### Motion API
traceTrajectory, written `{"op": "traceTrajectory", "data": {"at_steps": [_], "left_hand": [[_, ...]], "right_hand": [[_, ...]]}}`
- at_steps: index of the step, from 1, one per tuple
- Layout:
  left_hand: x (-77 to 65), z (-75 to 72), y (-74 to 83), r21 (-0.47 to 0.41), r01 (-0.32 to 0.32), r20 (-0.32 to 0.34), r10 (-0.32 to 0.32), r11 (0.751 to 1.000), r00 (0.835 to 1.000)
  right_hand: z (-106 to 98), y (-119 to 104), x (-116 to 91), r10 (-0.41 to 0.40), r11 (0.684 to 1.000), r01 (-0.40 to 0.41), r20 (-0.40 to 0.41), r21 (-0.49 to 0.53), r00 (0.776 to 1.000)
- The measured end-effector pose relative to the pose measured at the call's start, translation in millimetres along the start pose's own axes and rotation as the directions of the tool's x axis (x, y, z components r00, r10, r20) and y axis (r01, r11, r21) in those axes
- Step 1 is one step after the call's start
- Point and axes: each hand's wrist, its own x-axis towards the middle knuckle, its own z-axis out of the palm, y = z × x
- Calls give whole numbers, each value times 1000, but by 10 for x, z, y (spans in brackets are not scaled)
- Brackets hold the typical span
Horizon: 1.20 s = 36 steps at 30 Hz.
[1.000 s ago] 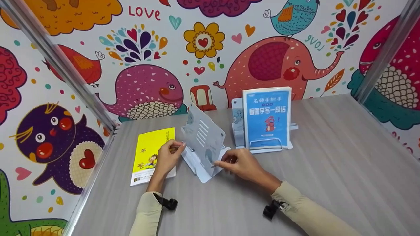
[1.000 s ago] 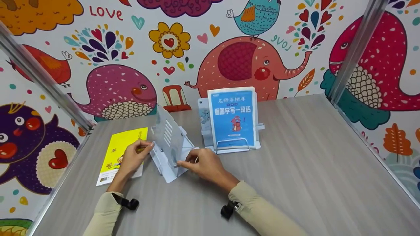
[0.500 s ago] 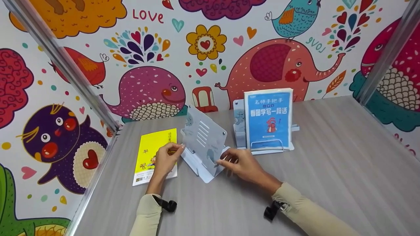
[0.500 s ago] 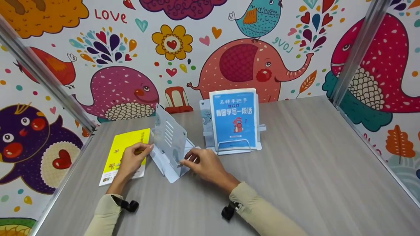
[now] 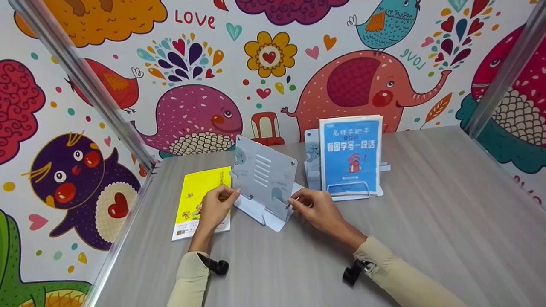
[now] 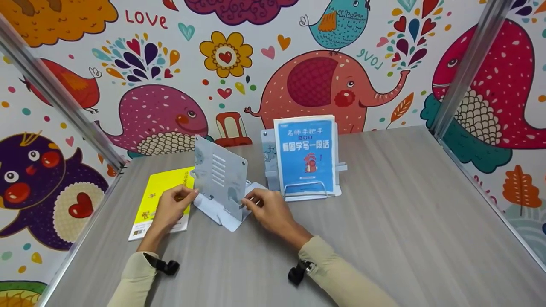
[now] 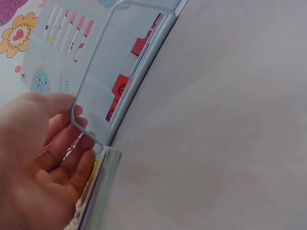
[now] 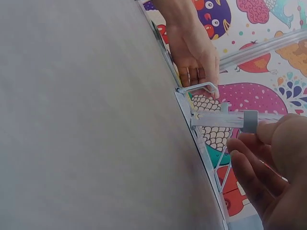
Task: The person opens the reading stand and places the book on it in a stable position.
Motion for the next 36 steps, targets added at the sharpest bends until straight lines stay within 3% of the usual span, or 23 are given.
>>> {"op": "traceTrajectory", "data": {"at_steps": [10,14,19,25,31,36], "left_hand": [[-76,-52,116,123,-24,-2,24,992,1000],[-88,-62,96,99,-38,-6,39,994,999],[-79,-76,62,54,-7,-12,7,999,1000],[-63,-55,88,59,-4,-10,4,998,1000],[-62,-8,103,64,-9,-19,10,998,1000],[-68,22,116,85,30,-35,-27,996,999]], "right_hand": [[17,-66,-32,51,998,-48,-64,50,997],[8,-66,-39,100,993,-93,-93,77,991],[20,-99,-31,152,985,-140,-121,101,981],[20,-132,-31,239,960,-214,-134,179,962],[34,-99,-24,277,941,-237,-148,241,950],[40,-75,-32,293,925,-247,-126,290,948]]}}
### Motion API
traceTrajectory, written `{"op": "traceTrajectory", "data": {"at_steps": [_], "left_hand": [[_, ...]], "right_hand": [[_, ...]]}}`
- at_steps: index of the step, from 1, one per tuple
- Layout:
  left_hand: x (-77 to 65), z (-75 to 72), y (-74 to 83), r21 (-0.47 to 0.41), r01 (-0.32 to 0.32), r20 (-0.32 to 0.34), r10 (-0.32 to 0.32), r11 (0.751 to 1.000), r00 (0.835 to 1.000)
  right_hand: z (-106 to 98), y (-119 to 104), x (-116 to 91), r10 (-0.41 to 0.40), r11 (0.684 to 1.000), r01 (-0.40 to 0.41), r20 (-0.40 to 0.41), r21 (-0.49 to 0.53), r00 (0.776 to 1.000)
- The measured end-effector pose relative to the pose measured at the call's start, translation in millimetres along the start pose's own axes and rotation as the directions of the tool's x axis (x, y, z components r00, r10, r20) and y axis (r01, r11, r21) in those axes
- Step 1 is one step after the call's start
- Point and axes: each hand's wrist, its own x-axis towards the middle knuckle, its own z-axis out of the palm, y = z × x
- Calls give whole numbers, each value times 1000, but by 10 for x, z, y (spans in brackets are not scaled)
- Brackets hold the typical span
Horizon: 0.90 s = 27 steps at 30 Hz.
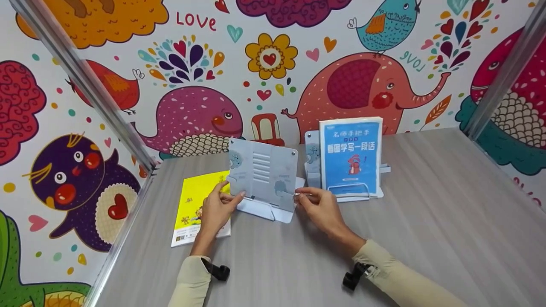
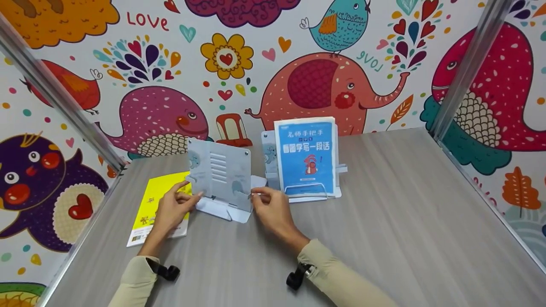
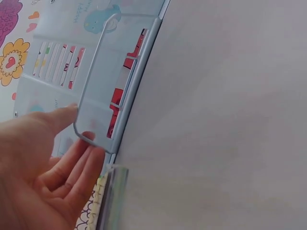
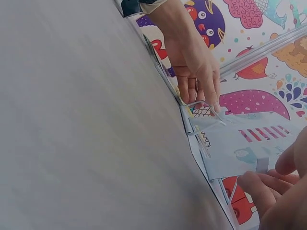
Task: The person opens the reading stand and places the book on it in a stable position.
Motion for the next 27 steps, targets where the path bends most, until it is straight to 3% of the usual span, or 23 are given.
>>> {"op": "traceTrajectory", "data": {"at_steps": [8,15,21,27], "left_hand": [[-7,0,-2,-25,1,7,-1,1000,1000],[-6,-4,-7,-135,46,53,-39,990,998],[-3,5,-5,-252,69,78,-51,965,996],[-8,34,-11,-197,28,-4,-30,980,1000]], "right_hand": [[8,4,-30,-42,998,44,71,-34,997],[14,28,-28,-88,996,92,137,-19,987],[12,75,8,-65,997,72,166,-40,984],[-4,110,45,-12,992,39,219,-120,976]]}}
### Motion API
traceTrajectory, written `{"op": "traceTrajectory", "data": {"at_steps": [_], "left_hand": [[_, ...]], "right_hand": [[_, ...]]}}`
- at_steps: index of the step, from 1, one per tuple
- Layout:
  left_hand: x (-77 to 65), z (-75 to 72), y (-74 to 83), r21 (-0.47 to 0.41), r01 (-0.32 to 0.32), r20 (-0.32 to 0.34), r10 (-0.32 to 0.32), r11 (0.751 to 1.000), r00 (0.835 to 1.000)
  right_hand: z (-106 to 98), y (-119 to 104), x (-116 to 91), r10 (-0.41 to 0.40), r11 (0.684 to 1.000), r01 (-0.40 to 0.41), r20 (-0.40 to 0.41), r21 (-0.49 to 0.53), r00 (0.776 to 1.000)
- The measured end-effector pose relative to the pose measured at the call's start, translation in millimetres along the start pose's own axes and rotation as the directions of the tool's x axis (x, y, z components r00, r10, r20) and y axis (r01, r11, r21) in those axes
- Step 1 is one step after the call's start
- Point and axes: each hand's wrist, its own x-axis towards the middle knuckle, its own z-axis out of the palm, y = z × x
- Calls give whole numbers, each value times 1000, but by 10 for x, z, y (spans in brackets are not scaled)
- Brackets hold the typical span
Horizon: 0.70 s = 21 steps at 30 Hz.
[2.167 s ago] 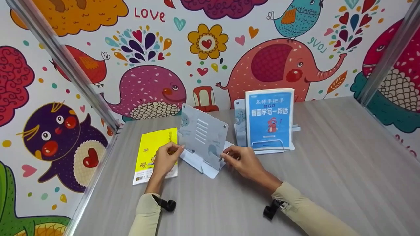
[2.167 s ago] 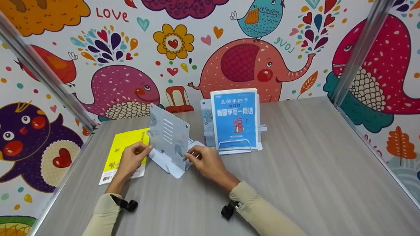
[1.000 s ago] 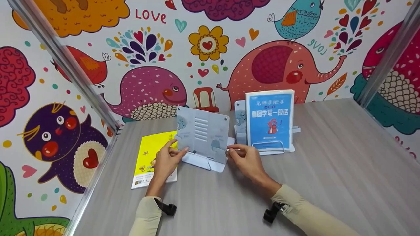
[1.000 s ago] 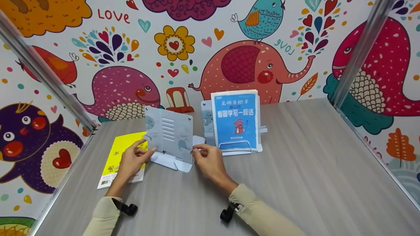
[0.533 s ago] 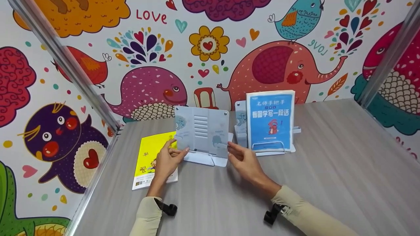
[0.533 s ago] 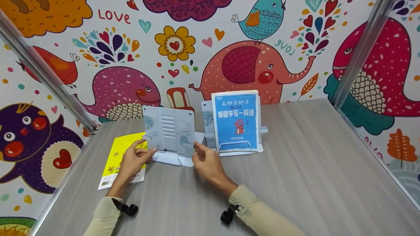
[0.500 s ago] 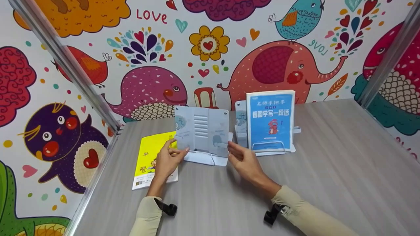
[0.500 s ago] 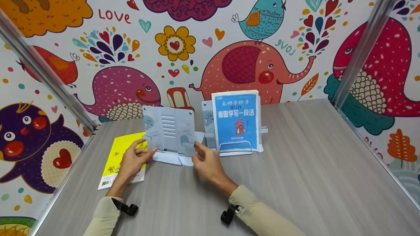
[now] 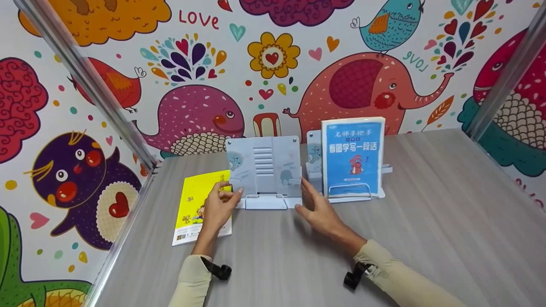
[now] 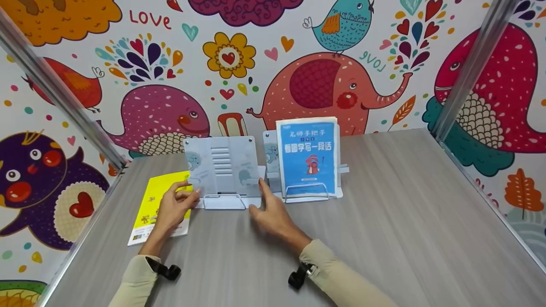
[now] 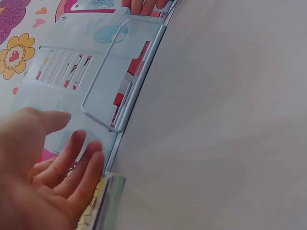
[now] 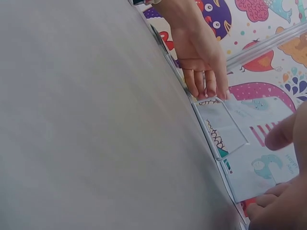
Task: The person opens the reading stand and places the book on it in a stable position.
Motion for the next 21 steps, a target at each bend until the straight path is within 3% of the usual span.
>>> {"op": "traceTrajectory", "data": {"at_steps": [6,13,21], "left_hand": [[-6,28,15,56,33,-77,-29,998,997],[-13,74,6,2,7,-93,-7,1000,996],[-32,86,-9,22,-12,-86,14,1000,996]], "right_hand": [[-33,19,31,1,998,3,56,-58,998],[-60,74,52,-30,996,36,73,-80,997],[-55,69,31,-60,994,65,57,-90,997]]}}
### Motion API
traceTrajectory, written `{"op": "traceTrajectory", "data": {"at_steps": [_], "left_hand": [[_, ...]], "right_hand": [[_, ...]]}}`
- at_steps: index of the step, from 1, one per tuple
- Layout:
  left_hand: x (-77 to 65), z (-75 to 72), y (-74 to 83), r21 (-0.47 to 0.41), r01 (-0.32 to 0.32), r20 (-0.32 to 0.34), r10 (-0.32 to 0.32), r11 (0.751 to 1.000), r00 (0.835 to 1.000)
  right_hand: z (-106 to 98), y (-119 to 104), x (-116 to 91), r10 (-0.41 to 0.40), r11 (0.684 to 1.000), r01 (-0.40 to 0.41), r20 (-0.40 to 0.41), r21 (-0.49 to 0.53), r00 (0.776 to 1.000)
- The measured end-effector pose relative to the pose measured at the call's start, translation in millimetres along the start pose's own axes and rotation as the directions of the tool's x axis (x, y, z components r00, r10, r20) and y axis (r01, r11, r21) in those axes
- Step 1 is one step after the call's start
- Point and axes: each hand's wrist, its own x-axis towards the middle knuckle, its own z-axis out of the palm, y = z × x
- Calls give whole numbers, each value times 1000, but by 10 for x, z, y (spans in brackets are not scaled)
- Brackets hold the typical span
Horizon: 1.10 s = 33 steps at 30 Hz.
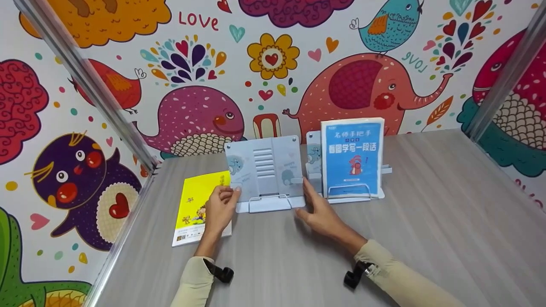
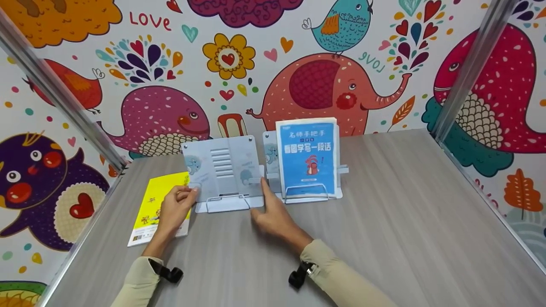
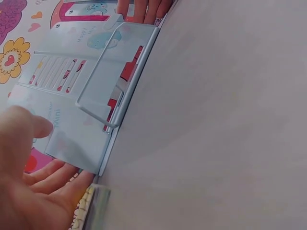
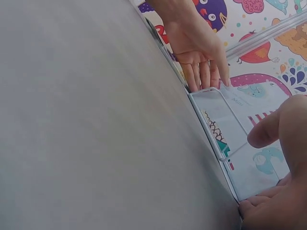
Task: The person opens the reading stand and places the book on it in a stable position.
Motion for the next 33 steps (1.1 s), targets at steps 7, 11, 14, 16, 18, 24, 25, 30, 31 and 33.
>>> {"op": "traceTrajectory", "data": {"at_steps": [7,11,14,16,18,24,25,30,31,33], "left_hand": [[4,-30,-13,-1,9,-7,-9,1000,1000],[-4,-33,-15,-2,21,-5,-21,1000,1000],[-9,-29,-15,-2,27,-6,-27,1000,1000],[-9,-23,-11,4,23,-7,-23,1000,1000],[-6,-17,-6,11,19,-6,-19,1000,1000],[-3,-12,19,20,23,-6,-23,1000,1000],[-3,-13,23,20,24,-3,-24,1000,1000],[6,-36,29,1,28,7,-28,1000,1000],[11,-45,24,-3,26,7,-26,1000,1000],[23,-71,20,-11,23,6,-23,1000,1000]], "right_hand": [[20,-6,-2,6,1000,-6,-16,-17,1000],[24,0,2,7,1000,-7,-13,-16,1000],[25,7,1,6,1000,-7,-16,-14,1000],[25,11,-2,11,1000,-11,-20,-13,1000],[21,9,-6,21,1000,-21,-23,-10,1000],[14,-9,-5,7,1000,-8,-22,-7,1000],[14,-14,-6,2,1000,-2,-24,-10,1000],[29,-62,-26,-13,999,11,-63,-30,998],[36,-76,-33,-19,999,16,-77,-32,997],[55,-101,-45,-37,999,32,-113,-39,993]]}}
